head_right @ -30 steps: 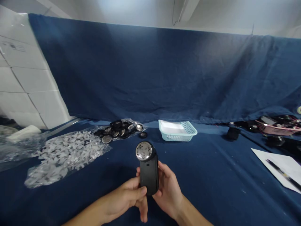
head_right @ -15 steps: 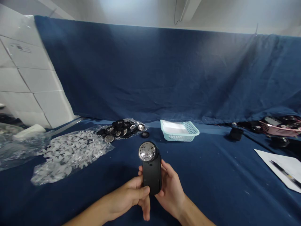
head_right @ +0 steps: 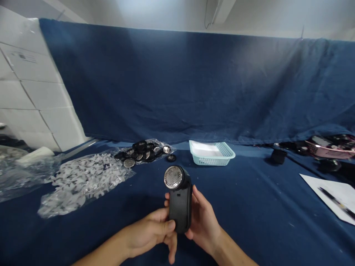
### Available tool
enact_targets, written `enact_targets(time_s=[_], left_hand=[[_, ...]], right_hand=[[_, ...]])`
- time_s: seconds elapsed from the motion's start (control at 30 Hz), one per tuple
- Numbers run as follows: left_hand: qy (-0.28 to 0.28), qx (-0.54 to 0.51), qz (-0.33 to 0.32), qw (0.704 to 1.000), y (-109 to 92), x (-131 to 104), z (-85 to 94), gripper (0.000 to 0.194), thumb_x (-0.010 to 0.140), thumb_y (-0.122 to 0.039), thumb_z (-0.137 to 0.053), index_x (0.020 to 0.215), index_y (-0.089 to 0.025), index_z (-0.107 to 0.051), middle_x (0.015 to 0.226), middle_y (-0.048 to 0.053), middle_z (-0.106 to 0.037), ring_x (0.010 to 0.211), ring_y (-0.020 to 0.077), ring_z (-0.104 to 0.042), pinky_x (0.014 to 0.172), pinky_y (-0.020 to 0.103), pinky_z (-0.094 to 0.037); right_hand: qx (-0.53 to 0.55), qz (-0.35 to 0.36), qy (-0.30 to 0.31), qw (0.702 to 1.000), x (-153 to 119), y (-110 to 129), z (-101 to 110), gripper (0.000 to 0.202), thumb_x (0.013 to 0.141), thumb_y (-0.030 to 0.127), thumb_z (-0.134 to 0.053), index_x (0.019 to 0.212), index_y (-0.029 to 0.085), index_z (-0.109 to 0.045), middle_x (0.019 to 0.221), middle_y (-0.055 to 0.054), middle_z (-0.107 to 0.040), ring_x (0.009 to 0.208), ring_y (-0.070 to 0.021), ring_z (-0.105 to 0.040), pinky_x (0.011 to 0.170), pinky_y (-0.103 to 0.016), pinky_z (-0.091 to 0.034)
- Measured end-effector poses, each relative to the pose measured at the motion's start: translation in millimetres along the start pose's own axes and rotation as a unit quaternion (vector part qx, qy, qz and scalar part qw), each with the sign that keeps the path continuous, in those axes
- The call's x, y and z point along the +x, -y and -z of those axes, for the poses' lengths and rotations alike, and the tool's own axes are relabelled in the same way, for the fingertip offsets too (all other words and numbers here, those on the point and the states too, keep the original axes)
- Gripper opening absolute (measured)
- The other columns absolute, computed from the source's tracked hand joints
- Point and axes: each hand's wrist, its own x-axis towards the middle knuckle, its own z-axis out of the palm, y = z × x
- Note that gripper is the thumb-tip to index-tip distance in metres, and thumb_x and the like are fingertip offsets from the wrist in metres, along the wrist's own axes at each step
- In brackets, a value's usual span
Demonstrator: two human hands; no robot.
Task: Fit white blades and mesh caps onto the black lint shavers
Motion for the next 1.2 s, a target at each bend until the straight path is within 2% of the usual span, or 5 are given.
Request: enact_targets(time_s=[0.2,0.47,0.6,0.8,1.2], left_hand=[[0.034,-0.008,0.004,0.999,-0.8,-1.7,-3.1,0.036,0.08,-0.037,-0.068,0.105,-0.011,-0.058,0.092,0.011,-0.066,0.053,0.0125,-0.062,0.063,0.03,-0.048],[0.078,-0.03,0.035,0.996,-3.9,-1.1,1.1,0.034,0.083,-0.038,-0.064,0.102,-0.01,-0.059,0.092,0.014,-0.069,0.054,0.0144,-0.064,0.062,0.03,-0.048],[0.051,-0.063,0.04,0.996,-3.2,-0.5,3.5,0.03,0.084,-0.036,-0.061,0.102,-0.012,-0.056,0.085,0.012,-0.069,0.056,0.0184,-0.066,0.064,0.033,-0.05],[0.024,-0.088,0.011,0.996,1.6,0.3,3.7,0.021,0.091,-0.034,-0.051,0.099,-0.014,-0.054,0.079,0.008,-0.067,0.053,0.0155,-0.065,0.071,0.039,-0.052],[-0.001,-0.093,0.006,0.996,8.0,3.8,8.1,0.022,0.095,-0.033,-0.046,0.102,-0.013,-0.052,0.08,0.008,-0.067,0.052,0.0144,-0.065,0.076,0.043,-0.053]], right_hand=[[-0.011,-0.021,0.056,0.998,0.7,1.7,6.4,0.067,0.095,0.058,-0.03,0.127,0.005,-0.057,0.11,-0.019,-0.067,0.079,-0.0206,-0.071,0.04,-0.018,-0.048],[-0.073,0.029,-0.041,0.996,-5.1,0.4,-3.8,0.059,0.092,0.057,-0.041,0.115,0.008,-0.065,0.101,-0.016,-0.071,0.089,-0.0219,-0.069,0.075,-0.029,-0.055],[-0.103,0.074,-0.096,0.987,-5.5,-0.4,-9.6,0.053,0.09,0.056,-0.046,0.115,0.013,-0.065,0.116,-0.013,-0.067,0.098,-0.0237,-0.065,0.08,-0.032,-0.051],[-0.054,0.091,-0.103,0.989,-4.3,3.0,-10.3,0.044,0.089,0.047,-0.049,0.112,0.014,-0.065,0.115,-0.011,-0.067,0.103,-0.0264,-0.062,0.094,-0.04,-0.044],[-0.038,0.076,-0.09,0.992,-2.8,5.0,-11.7,0.046,0.088,0.047,-0.048,0.113,0.011,-0.062,0.109,-0.014,-0.067,0.099,-0.0249,-0.061,0.082,-0.035,-0.048]])
